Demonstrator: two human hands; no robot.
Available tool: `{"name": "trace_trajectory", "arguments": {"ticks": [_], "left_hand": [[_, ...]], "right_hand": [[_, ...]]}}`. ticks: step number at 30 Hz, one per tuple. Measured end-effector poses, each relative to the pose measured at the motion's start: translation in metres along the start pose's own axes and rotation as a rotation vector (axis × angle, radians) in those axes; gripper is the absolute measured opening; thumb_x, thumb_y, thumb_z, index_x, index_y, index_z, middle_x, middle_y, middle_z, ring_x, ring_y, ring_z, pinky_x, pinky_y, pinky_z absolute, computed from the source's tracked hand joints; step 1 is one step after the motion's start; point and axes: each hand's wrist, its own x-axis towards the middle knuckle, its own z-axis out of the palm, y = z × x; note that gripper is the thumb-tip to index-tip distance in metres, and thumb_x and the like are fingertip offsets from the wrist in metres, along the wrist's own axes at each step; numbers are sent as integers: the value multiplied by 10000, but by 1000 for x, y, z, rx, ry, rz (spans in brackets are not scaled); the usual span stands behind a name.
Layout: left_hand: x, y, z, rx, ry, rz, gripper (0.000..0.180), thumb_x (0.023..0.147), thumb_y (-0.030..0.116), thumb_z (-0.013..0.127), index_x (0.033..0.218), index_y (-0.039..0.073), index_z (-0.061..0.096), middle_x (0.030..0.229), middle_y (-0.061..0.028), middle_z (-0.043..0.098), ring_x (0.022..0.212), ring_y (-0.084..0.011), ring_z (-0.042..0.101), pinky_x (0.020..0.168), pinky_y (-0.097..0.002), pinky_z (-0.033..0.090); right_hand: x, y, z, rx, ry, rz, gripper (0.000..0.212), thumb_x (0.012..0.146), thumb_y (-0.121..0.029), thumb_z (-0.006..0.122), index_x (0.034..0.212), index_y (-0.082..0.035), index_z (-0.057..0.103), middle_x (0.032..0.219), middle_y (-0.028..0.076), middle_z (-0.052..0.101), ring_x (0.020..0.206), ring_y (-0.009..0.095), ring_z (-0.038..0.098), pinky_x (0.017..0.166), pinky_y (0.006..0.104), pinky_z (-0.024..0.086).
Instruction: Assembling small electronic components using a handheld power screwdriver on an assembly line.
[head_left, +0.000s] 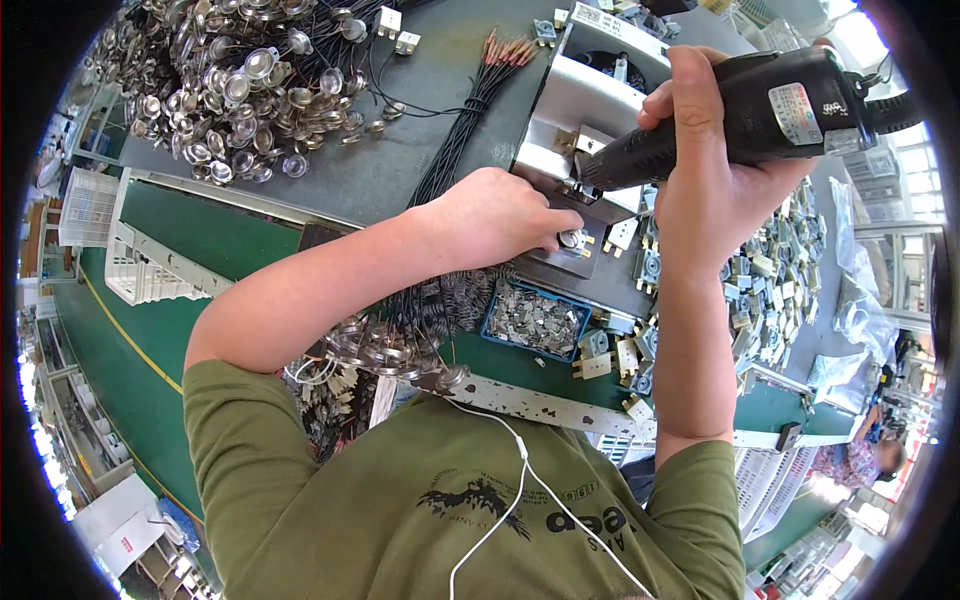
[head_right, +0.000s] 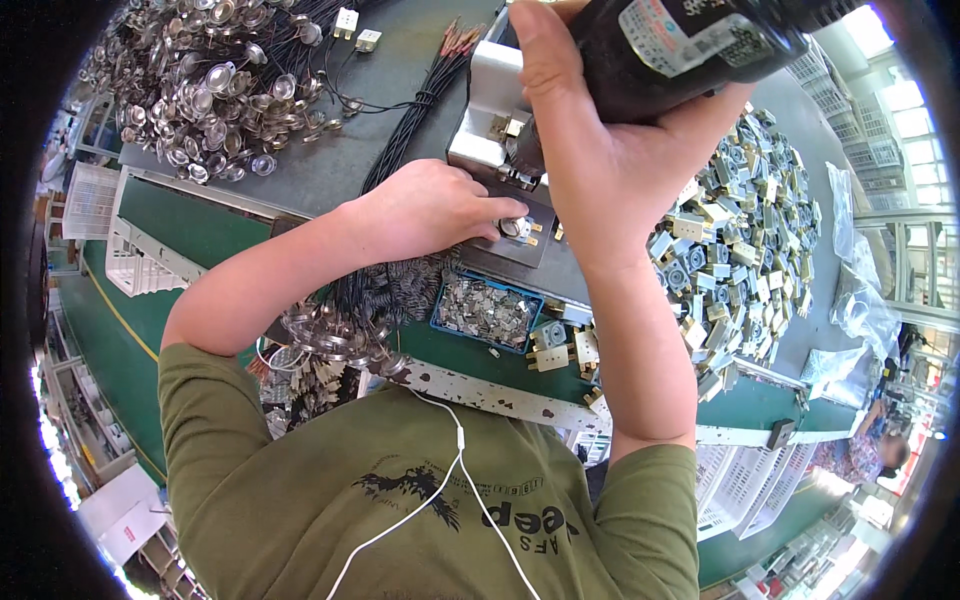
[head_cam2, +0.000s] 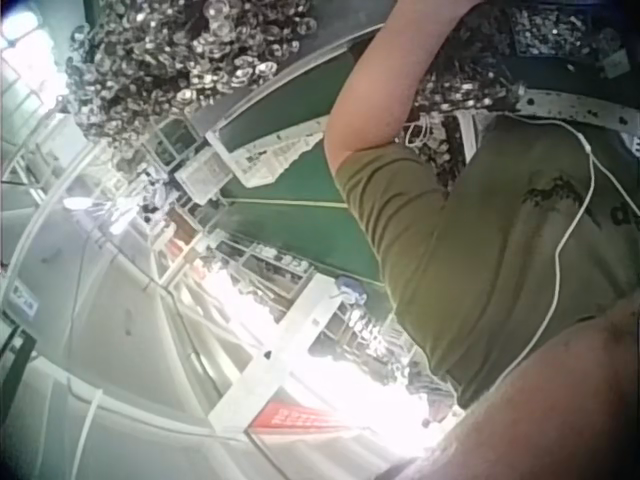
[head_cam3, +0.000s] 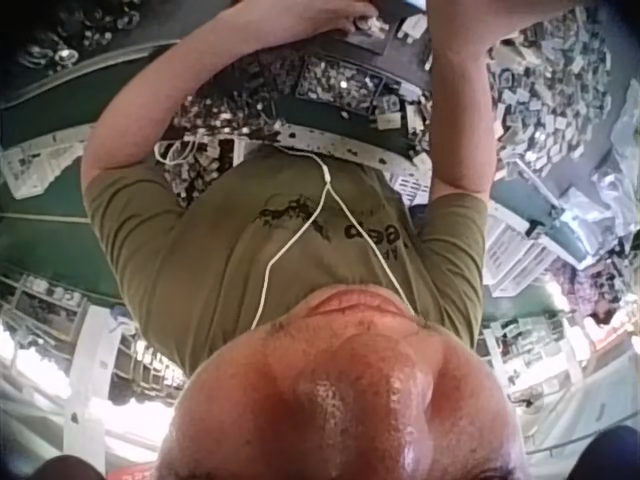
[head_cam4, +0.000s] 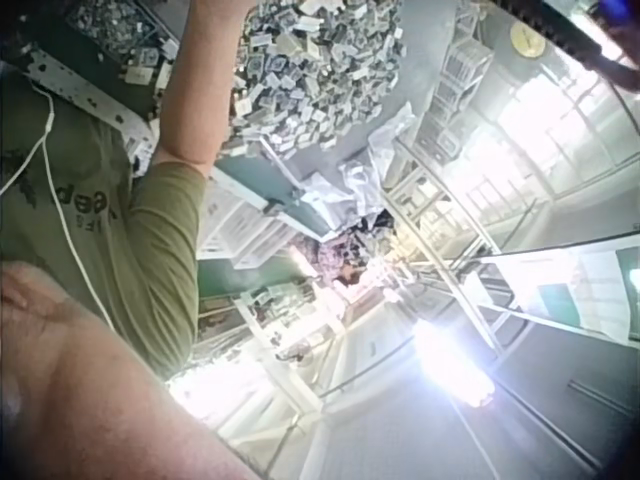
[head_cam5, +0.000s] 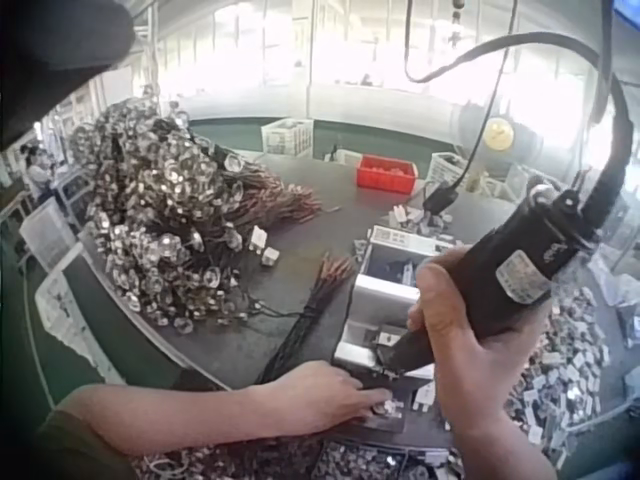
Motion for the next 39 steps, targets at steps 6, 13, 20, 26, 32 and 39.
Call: {"name": "trace_trajectory", "arguments": {"ticks": [6,13,20,26,32,39], "left_hand": [[-2,-3,8,-11,82,58,399,917,285,700,1306,200,680,781,-71,677,799,-293,700,702,-432,554],[-2,-4,10,17,178,68,294,951,301,656,1230,227,712,838,-86,712,838,-303,723,699,-441,563],[-1,-5,10,-1,165,33,304,954,308,664,1239,205,684,872,-97,725,880,-308,729,718,-446,569],[-3,0,9,15,128,9,292,950,321,674,1210,189,679,899,-94,729,909,-301,731,741,-442,576],[-1,-1,8,12,101,-3,318,954,341,669,1241,206,678,916,-97,734,919,-300,733,756,-434,579],[-1,-1,9,17,127,4,331,957,341,663,1263,218,678,917,-94,738,914,-298,734,761,-433,579]], "right_hand": [[9,-4,17,121,61,20,584,944,17,701,1453,52,417,888,153,707,644,190,667,579,307,546],[-1,-7,-41,-27,-118,97,295,969,-2,669,1234,115,612,802,150,682,659,209,661,594,332,538],[-23,-14,-38,72,-76,42,185,946,-15,705,1021,147,657,676,134,641,559,205,624,571,323,531],[-35,-6,-37,87,-18,87,148,929,3,706,991,128,658,667,132,643,548,199,624,553,299,521],[-29,-7,-33,104,-36,19,148,927,5,712,1000,121,655,677,141,652,558,195,633,560,302,531],[-37,2,-40,40,-48,34,149,928,6,713,1003,120,656,683,145,657,558,197,636,564,310,540]]}}
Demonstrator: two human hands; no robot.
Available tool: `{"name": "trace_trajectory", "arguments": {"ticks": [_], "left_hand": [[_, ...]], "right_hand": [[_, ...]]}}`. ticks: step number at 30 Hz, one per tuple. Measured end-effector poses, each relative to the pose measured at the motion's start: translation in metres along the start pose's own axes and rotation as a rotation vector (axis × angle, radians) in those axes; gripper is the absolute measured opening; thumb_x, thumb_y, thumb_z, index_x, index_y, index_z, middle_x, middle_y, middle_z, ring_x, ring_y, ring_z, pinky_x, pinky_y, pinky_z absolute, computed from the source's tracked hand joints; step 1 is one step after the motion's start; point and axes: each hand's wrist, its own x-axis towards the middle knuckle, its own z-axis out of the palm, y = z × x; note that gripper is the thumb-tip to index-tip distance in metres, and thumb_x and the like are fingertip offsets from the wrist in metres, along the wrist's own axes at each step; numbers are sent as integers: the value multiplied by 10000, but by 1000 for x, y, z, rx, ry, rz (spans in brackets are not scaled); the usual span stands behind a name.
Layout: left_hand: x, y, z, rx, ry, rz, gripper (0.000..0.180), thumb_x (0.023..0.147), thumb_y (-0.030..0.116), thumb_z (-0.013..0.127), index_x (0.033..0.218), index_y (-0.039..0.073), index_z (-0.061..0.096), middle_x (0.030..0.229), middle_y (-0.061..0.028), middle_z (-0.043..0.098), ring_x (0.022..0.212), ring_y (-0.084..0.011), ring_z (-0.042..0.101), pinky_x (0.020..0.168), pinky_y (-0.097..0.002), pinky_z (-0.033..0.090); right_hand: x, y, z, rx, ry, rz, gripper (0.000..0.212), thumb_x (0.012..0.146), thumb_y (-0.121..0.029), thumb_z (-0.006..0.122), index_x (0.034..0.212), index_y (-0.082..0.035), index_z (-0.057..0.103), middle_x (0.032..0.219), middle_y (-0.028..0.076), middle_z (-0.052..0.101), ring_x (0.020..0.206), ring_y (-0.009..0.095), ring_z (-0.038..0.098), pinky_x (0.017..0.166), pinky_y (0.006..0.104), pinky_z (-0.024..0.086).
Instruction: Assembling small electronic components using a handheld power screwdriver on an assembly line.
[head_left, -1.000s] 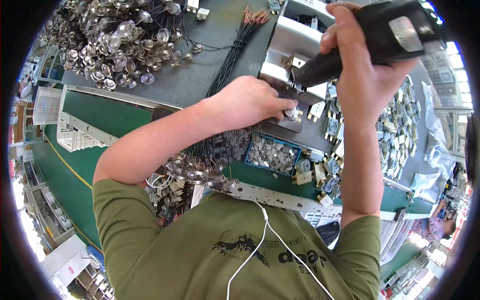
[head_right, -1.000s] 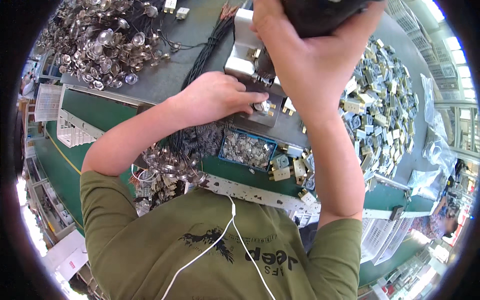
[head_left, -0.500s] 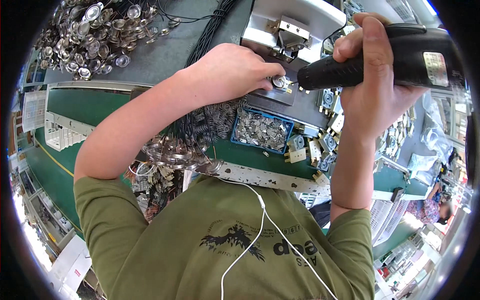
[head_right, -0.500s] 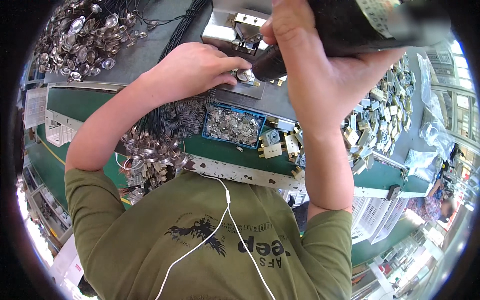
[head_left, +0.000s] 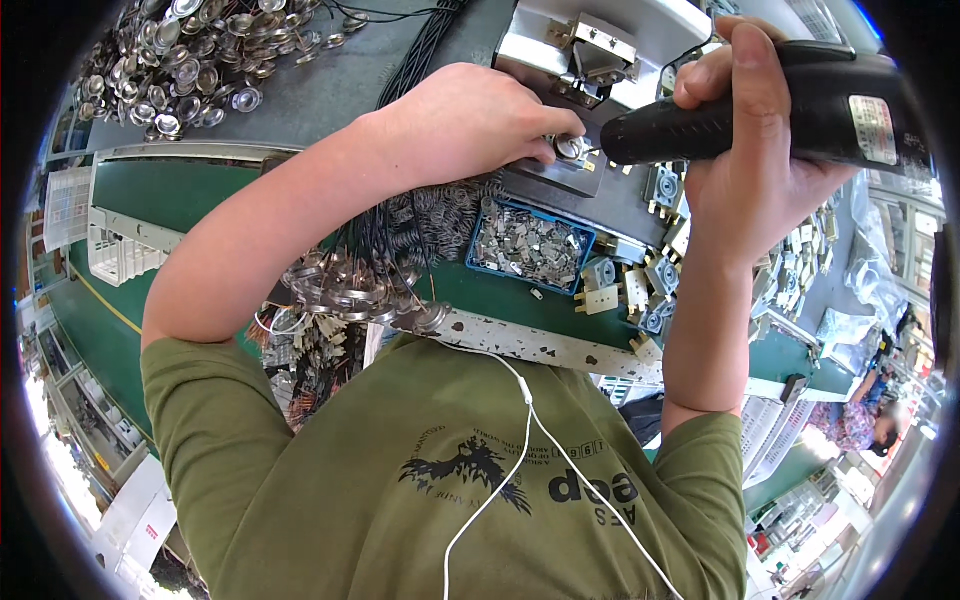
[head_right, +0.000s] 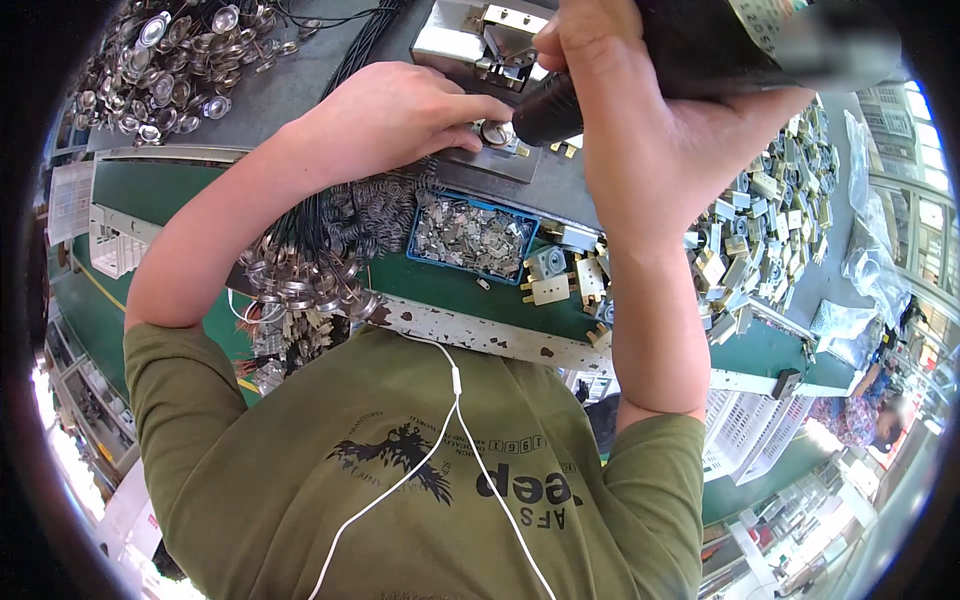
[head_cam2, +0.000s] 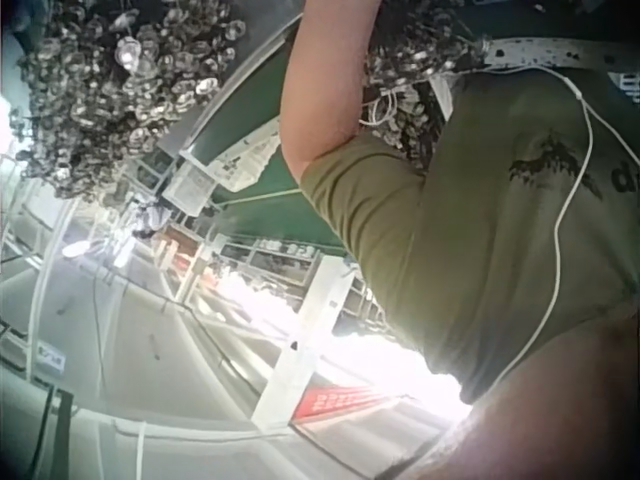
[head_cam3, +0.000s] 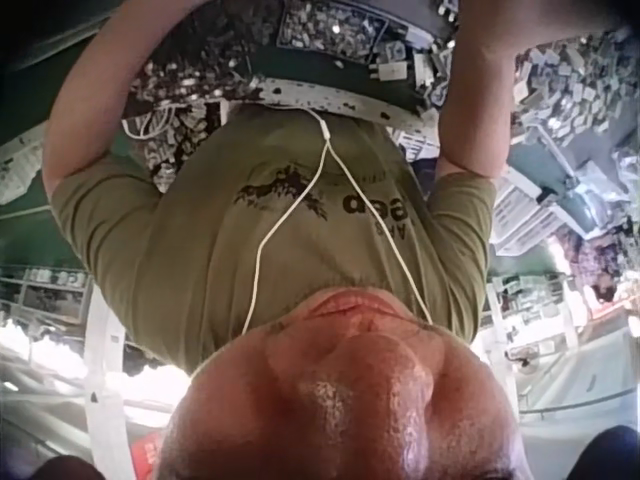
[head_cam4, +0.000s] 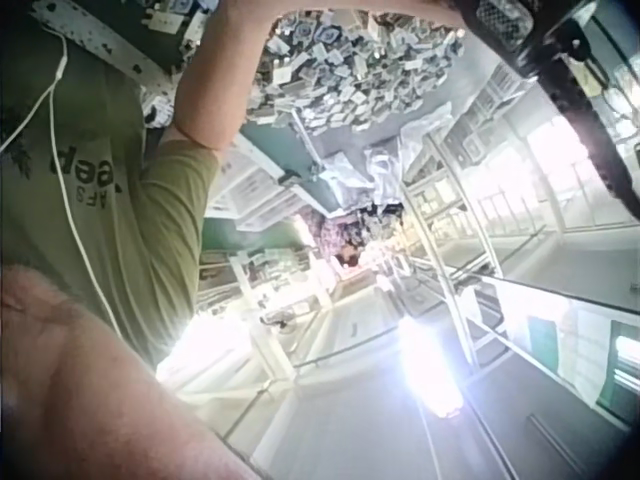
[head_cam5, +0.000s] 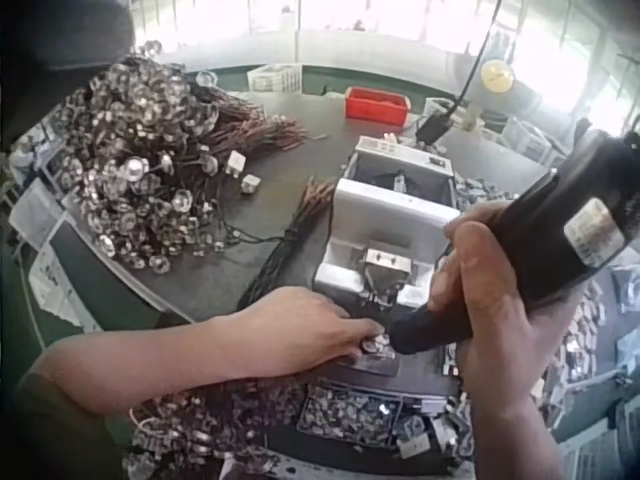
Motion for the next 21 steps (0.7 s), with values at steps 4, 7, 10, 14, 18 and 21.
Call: {"name": "trace_trajectory", "arguments": {"ticks": [4,7,10,14,18,21], "left_hand": [[1,-1,0,11,-18,-7,315,951,334,671,1241,213,680,883,-96,734,893,-301,733,750,-436,578],[1,-1,0,4,-2,15,303,947,329,676,1221,200,677,866,-92,731,881,-301,730,745,-439,577],[-2,1,0,2,3,20,296,944,322,680,1206,185,673,859,-85,730,880,-300,727,746,-439,575],[-1,-1,3,21,29,37,288,942,314,685,1193,174,669,856,-78,731,888,-299,724,747,-433,575],[-2,-2,8,33,82,61,281,939,311,686,1181,169,668,844,-74,728,885,-299,723,743,-432,575],[-2,-2,7,24,55,39,276,938,308,687,1173,165,668,841,-72,726,884,-298,723,742,-432,574]], "right_hand": [[-1,0,2,69,18,53,146,925,9,717,1003,119,661,680,141,655,555,200,632,571,315,545],[1,-2,3,50,-46,71,142,929,7,704,1001,119,657,691,147,651,575,218,640,578,326,553],[-8,-14,18,-209,66,239,148,977,-72,686,1058,32,619,791,74,632,559,120,596,533,239,471],[-10,-18,23,-250,58,205,134,972,-53,691,1050,31,622,807,72,637,561,116,593,531,238,466],[-9,-9,17,-235,34,155,135,971,-44,694,1056,34,625,820,69,644,566,112,593,528,238,461],[-12,-15,25,-311,31,203,139,972,-52,702,1053,34,630,818,67,647,569,109,593,527,236,460]]}}
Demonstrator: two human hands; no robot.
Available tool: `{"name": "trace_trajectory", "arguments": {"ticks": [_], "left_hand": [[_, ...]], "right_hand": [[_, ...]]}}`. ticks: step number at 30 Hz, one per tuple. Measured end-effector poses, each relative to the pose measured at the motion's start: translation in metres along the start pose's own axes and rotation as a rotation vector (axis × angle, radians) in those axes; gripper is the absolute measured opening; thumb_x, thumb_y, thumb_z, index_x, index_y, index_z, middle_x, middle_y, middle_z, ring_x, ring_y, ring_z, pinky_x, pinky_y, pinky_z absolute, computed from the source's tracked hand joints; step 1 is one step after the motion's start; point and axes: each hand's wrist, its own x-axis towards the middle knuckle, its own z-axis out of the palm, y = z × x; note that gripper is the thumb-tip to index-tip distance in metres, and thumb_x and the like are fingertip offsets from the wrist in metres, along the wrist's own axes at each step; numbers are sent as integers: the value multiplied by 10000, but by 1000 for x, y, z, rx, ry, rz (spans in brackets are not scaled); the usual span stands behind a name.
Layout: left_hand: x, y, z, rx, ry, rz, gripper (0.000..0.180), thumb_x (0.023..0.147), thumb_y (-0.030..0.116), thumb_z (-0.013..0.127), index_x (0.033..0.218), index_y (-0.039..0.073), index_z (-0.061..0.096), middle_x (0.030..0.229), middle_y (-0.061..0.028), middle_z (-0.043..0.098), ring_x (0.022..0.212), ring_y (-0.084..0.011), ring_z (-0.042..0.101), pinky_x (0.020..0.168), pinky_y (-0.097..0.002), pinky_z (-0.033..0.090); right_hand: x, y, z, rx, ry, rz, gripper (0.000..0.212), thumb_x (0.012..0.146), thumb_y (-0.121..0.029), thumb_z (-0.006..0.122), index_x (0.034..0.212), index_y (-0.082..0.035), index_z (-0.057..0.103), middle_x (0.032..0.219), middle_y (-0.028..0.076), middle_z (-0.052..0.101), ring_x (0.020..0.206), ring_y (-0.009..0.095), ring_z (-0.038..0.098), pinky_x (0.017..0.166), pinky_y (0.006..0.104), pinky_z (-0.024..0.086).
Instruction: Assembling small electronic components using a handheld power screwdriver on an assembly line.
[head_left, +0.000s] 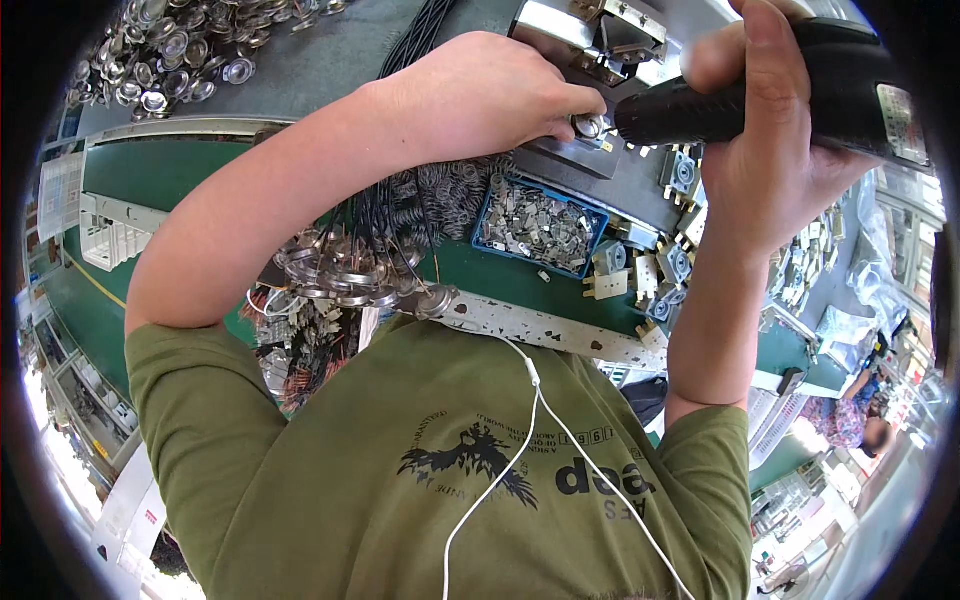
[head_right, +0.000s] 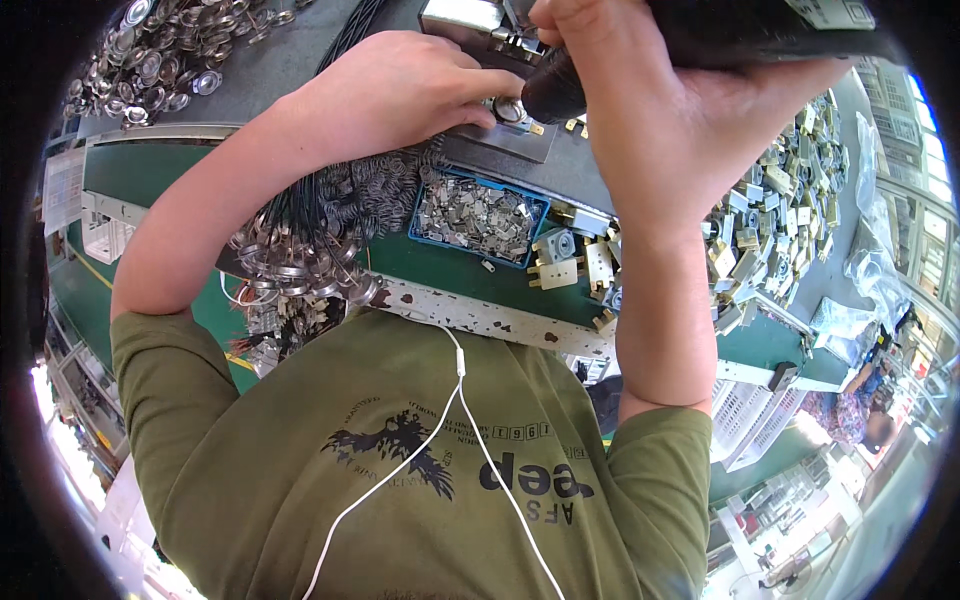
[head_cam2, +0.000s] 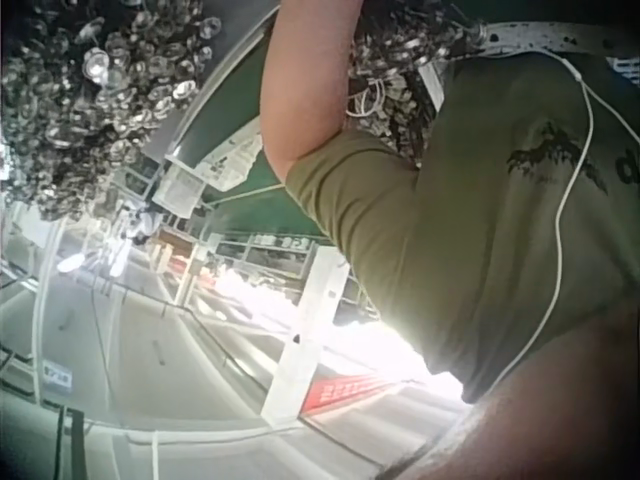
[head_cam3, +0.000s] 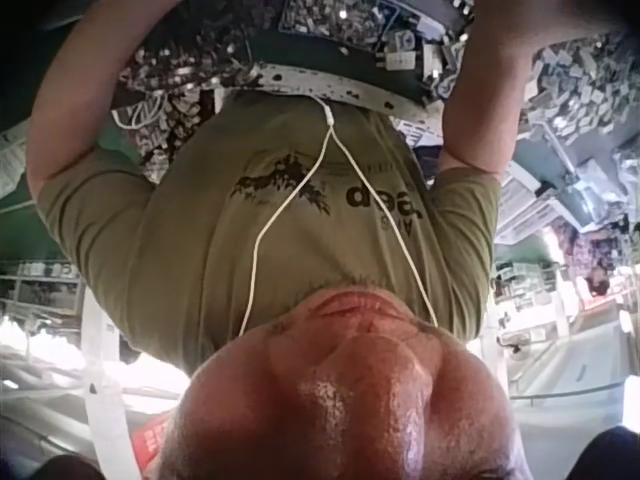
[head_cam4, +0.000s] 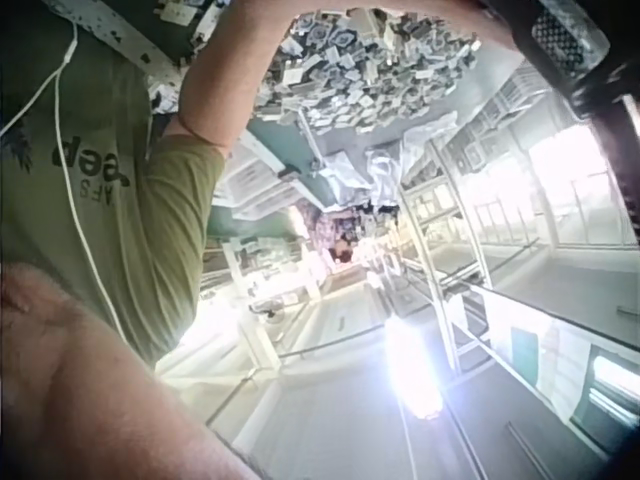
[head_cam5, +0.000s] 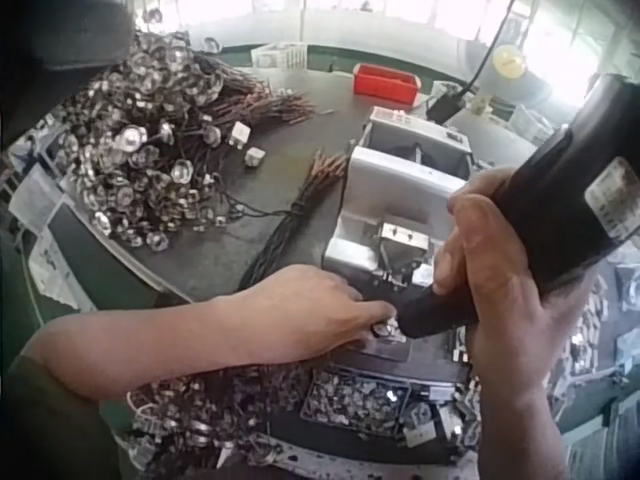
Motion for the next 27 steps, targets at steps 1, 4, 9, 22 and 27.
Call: {"name": "trace_trajectory", "arguments": {"ticks": [1,4,9,22,27], "left_hand": [[0,1,0,1,-2,1,276,938,308,687,1173,165,668,841,-72,726,884,-298,723,742,-432,574],[0,2,2,19,23,21,268,938,299,687,1168,164,668,840,-72,726,880,-295,723,741,-431,572],[-5,-3,7,-96,59,-6,251,911,265,695,1139,160,683,844,-62,731,892,-273,723,733,-416,569],[-23,49,21,-2,-161,368,62,810,151,673,756,149,704,769,0,673,833,-209,710,760,-364,531],[-19,48,10,-130,-148,361,39,834,135,651,818,104,667,788,-34,670,852,-237,699,760,-377,530]], "right_hand": [[0,1,-1,1,2,1,139,972,-52,702,1053,34,630,818,67,647,569,109,593,527,236,460],[2,7,-5,90,-28,-15,139,970,-57,708,1049,35,639,814,69,651,572,107,597,524,231,457],[7,10,2,28,-103,-115,138,960,-35,700,1067,40,658,801,64,672,593,103,621,542,226,494],[40,12,-113,319,-185,-194,273,1005,-159,568,1118,85,618,851,179,604,775,217,567,731,388,511],[50,-3,-124,260,9,-229,274,1006,-175,573,1101,78,619,850,176,604,777,210,563,733,384,505]]}}
